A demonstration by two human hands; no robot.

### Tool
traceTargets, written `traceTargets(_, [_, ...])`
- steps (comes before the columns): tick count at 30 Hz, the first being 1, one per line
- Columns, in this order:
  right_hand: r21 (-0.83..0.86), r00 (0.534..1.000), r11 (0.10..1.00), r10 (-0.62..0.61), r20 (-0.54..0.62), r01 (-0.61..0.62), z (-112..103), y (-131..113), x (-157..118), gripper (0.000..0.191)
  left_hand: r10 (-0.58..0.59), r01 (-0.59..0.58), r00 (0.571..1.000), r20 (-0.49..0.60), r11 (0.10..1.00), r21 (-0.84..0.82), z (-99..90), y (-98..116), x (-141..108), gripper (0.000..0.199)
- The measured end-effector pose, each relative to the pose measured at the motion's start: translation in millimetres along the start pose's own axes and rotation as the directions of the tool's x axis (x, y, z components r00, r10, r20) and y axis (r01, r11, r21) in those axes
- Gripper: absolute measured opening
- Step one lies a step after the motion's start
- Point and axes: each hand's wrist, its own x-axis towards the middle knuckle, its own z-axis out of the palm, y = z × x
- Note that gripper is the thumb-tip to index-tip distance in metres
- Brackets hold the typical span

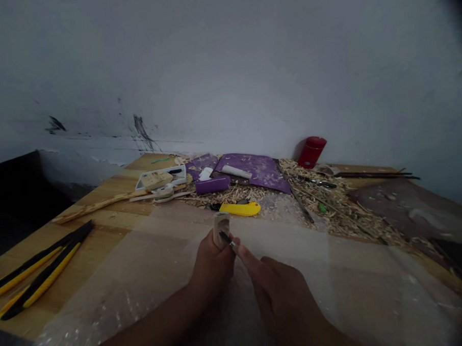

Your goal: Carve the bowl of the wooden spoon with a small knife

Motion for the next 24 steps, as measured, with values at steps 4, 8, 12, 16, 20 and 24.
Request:
traceTargets(4, [-0.046,0.997,0.999,0.012,0.082,-0.009,-5,2,0,0.043,0.025,-0.026,0.999,0.036,0.999,0.037,2.4,1,-1,0.017])
traceTargets(8, [-0.033,0.991,0.999,0.040,0.130,-0.035,-15,7,2,0.041,-0.001,-0.005,0.991,0.135,0.999,0.048,3.6,6,1,0.019])
traceTargets(12, [-0.096,0.977,0.994,0.066,0.203,-0.047,-30,12,4,0.041,-0.045,0.029,0.969,0.245,0.997,0.067,0.1,10,4,0.020])
traceTargets(16, [-0.119,0.972,0.993,0.043,0.229,-0.016,-43,15,5,0.043,-0.093,0.066,0.948,0.303,0.993,0.096,-3.0,10,4,0.019])
traceTargets(20, [-0.066,0.976,0.997,0.042,0.212,-0.029,-46,13,5,0.041,-0.139,0.113,0.941,0.308,0.989,0.099,0.5,6,-2,0.016])
traceTargets(24, [-0.032,0.982,0.998,0.054,0.180,-0.049,-40,8,4,0.040,-0.110,0.094,0.973,0.203,0.992,0.083,7.5,4,-8,0.013])
